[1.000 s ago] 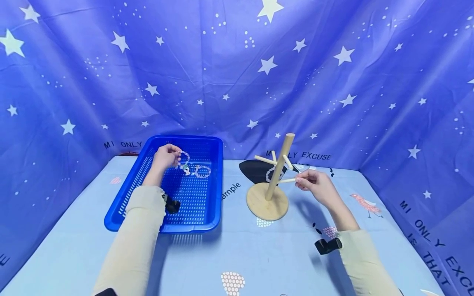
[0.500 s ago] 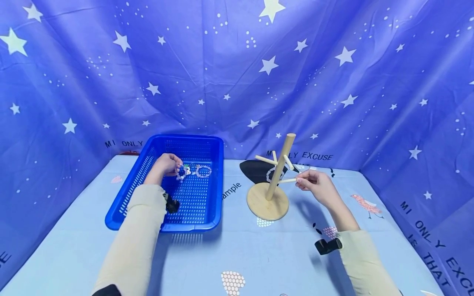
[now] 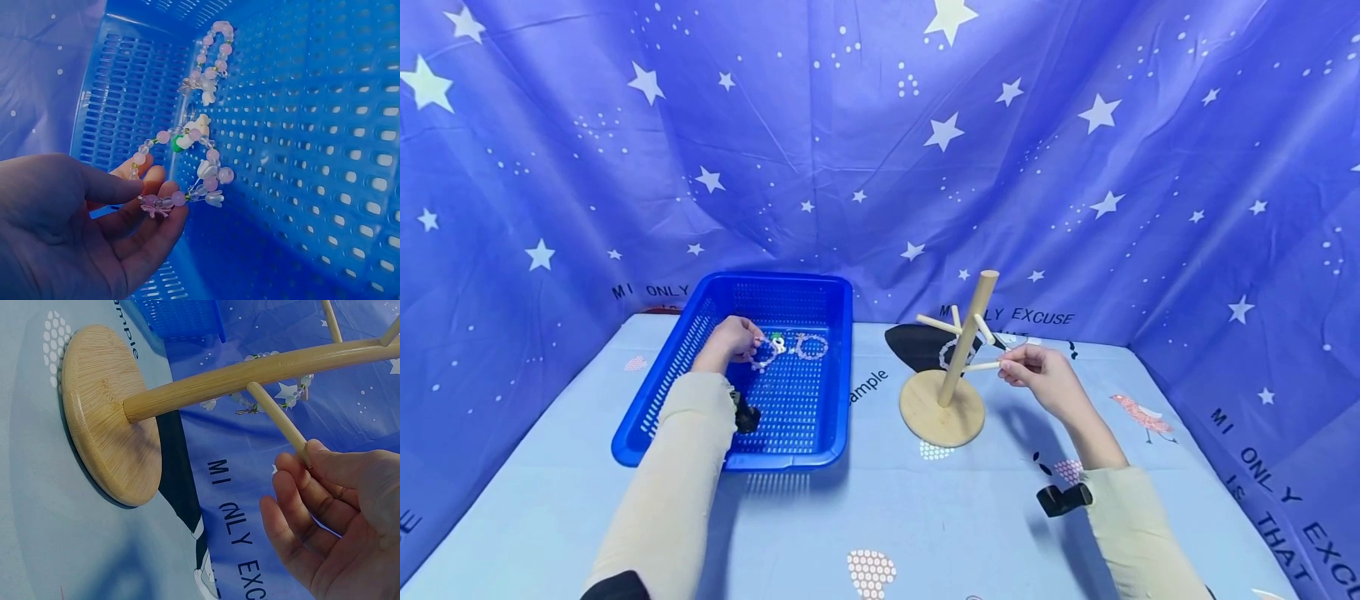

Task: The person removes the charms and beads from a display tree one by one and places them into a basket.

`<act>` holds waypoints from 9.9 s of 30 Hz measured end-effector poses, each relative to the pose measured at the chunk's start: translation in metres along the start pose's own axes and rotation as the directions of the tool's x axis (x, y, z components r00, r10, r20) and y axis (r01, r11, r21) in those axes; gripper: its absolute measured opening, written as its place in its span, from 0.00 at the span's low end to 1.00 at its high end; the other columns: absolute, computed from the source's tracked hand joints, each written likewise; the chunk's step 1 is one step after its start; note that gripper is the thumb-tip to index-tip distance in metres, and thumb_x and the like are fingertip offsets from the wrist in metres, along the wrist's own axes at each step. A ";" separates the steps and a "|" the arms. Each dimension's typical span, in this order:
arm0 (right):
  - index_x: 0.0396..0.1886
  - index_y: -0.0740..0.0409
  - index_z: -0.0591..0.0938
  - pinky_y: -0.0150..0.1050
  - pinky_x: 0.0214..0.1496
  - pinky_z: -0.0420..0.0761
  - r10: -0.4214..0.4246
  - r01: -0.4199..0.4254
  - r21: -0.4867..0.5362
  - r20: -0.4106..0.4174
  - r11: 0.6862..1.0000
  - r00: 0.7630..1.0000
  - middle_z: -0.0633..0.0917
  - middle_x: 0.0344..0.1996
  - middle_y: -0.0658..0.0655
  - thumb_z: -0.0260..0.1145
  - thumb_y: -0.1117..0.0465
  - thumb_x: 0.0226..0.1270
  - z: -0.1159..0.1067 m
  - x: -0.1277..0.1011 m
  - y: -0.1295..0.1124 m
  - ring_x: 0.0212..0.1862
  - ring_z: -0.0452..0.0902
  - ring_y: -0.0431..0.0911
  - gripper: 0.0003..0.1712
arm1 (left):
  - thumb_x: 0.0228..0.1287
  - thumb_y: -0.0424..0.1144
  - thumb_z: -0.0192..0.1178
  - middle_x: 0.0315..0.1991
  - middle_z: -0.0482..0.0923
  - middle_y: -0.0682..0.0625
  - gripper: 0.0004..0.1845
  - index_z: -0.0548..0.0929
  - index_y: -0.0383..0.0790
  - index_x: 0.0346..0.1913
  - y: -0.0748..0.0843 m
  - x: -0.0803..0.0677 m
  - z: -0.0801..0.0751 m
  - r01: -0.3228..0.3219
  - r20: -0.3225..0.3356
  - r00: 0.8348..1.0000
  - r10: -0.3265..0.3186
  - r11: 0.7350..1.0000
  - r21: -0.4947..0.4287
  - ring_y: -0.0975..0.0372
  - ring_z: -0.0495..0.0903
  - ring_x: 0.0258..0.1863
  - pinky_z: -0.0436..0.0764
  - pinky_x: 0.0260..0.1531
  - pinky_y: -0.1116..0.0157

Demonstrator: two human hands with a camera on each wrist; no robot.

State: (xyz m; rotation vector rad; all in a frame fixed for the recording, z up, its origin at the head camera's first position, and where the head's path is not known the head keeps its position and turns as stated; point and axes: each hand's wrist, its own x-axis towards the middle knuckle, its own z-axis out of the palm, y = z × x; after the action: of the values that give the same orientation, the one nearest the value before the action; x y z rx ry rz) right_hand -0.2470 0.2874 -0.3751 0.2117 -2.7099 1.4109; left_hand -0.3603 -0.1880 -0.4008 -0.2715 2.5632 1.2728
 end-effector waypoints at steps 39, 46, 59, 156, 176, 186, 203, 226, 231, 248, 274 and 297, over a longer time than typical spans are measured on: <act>0.46 0.75 0.81 0.28 0.40 0.86 0.004 -0.004 -0.012 -0.003 1.000 1.000 0.87 0.36 0.69 0.60 0.67 0.74 0.000 0.000 -0.001 0.34 0.83 0.36 0.12 | 0.64 0.32 0.41 0.18 0.56 0.53 0.15 0.59 0.45 0.19 -0.002 -0.008 -0.003 0.008 -0.134 0.991 0.022 0.975 0.222 0.62 0.63 0.18 0.71 0.23 0.68; 0.45 0.75 0.81 0.30 0.40 0.86 0.008 -0.008 -0.018 -0.003 1.000 1.000 0.87 0.36 0.67 0.60 0.67 0.74 0.000 0.000 -0.001 0.34 0.83 0.38 0.12 | 0.62 0.32 0.45 0.21 0.64 0.51 0.15 0.64 0.45 0.18 0.000 -0.015 -0.005 -0.033 -0.164 0.984 0.072 0.973 0.229 0.59 0.66 0.23 0.70 0.26 0.66; 0.46 0.75 0.81 0.34 0.42 0.87 0.008 -0.008 -0.019 0.002 1.000 1.000 0.87 0.37 0.68 0.59 0.67 0.74 -0.001 0.000 0.000 0.34 0.82 0.36 0.12 | 0.75 0.40 0.48 0.65 0.72 0.32 0.21 0.76 0.29 0.61 0.006 -0.018 -0.003 -0.026 -0.160 0.986 0.053 0.986 0.163 0.41 0.70 0.65 0.70 0.68 0.46; 0.40 0.67 0.79 0.12 0.35 0.74 -0.290 0.227 -0.187 -0.460 0.956 0.839 0.87 0.36 0.64 0.77 0.60 0.58 0.045 0.006 -0.075 0.37 0.87 0.53 0.19 | 0.73 0.37 0.57 0.53 0.84 0.38 0.14 0.79 0.34 0.56 0.104 -0.126 0.043 -0.628 -0.245 0.775 0.582 0.753 -0.199 0.49 0.83 0.51 0.84 0.52 0.57; 0.41 0.70 0.82 0.17 0.36 0.80 -0.281 0.317 -0.002 -0.470 0.948 0.837 0.88 0.32 0.64 0.75 0.67 0.58 0.034 0.006 -0.060 0.30 0.77 0.22 0.14 | 0.71 0.36 0.60 0.49 0.86 0.47 0.10 0.82 0.39 0.52 0.117 -0.173 0.103 -0.671 -0.136 0.739 0.660 0.703 -0.236 0.57 0.84 0.50 0.84 0.53 0.59; 0.49 0.74 0.81 0.18 0.45 0.80 -0.242 0.307 0.133 -0.361 0.942 0.900 0.81 0.32 0.31 0.70 0.70 0.62 0.021 0.008 -0.048 0.37 0.79 0.25 0.16 | 0.70 0.34 0.60 0.48 0.86 0.46 0.09 0.82 0.39 0.50 0.116 -0.176 0.148 -0.679 -0.029 0.717 0.697 0.688 -0.256 0.56 0.85 0.48 0.83 0.53 0.62; 0.49 0.80 0.78 0.20 0.44 0.81 -0.251 0.346 0.273 -0.327 0.898 0.911 0.83 0.34 0.32 0.64 0.74 0.66 0.025 0.007 -0.044 0.38 0.81 0.26 0.14 | 0.66 0.31 0.62 0.50 0.85 0.39 0.11 0.81 0.34 0.50 0.104 -0.143 0.204 -0.610 -0.161 0.773 0.613 0.652 -0.450 0.50 0.84 0.50 0.85 0.50 0.63; 0.49 0.80 0.79 0.21 0.43 0.81 -0.264 0.358 0.262 -0.333 0.896 0.905 0.82 0.36 0.34 0.65 0.75 0.66 0.027 0.006 -0.042 0.39 0.81 0.27 0.14 | 0.64 0.22 0.60 0.54 0.80 0.29 0.16 0.77 0.22 0.54 0.114 -0.152 0.210 -0.529 -0.114 0.798 0.592 0.597 -0.603 0.39 0.80 0.56 0.83 0.56 0.64; 0.48 0.80 0.79 0.20 0.43 0.81 -0.264 0.358 0.263 -0.334 0.896 0.905 0.81 0.37 0.34 0.65 0.75 0.65 0.027 0.005 -0.042 0.39 0.80 0.27 0.14 | 0.63 0.22 0.60 0.53 0.81 0.29 0.16 0.77 0.22 0.54 0.111 -0.137 0.223 -0.537 -0.117 0.795 0.595 0.602 -0.591 0.40 0.81 0.55 0.83 0.57 0.58; 0.48 0.80 0.79 0.20 0.42 0.81 -0.269 0.361 0.253 -0.334 0.898 0.903 0.81 0.36 0.34 0.65 0.75 0.66 0.026 0.004 -0.043 0.38 0.80 0.27 0.14 | 0.63 0.28 0.64 0.40 0.85 0.37 0.07 0.84 0.32 0.44 0.110 -0.119 0.231 -0.580 -0.191 0.799 0.571 0.646 -0.496 0.61 0.82 0.37 0.84 0.41 0.72; 0.49 0.76 0.80 0.20 0.44 0.81 -0.251 0.334 0.216 -0.335 0.917 0.908 0.82 0.34 0.33 0.66 0.70 0.67 0.025 0.002 -0.043 0.38 0.80 0.26 0.15 | 0.67 0.30 0.61 0.42 0.85 0.37 0.07 0.82 0.33 0.46 0.122 -0.120 0.215 -0.540 -0.274 0.838 0.472 0.651 -0.533 0.56 0.85 0.38 0.79 0.35 0.74; 0.51 0.73 0.81 0.20 0.43 0.80 -0.253 0.324 0.177 -0.333 0.929 0.908 0.80 0.34 0.31 0.67 0.68 0.67 0.026 0.001 -0.045 0.39 0.79 0.24 0.15 | 0.69 0.24 0.56 0.39 0.79 0.46 0.07 0.77 0.27 0.47 0.136 -0.120 0.199 -0.480 -0.366 0.875 0.316 0.479 -0.735 0.69 0.78 0.31 0.81 0.40 0.72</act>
State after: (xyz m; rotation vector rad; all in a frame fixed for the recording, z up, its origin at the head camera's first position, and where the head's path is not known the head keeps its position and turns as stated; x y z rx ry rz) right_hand -0.2410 0.2405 -0.3541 0.3622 -2.1630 1.5172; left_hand -0.2545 0.0581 -0.3760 0.0861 1.9972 2.7046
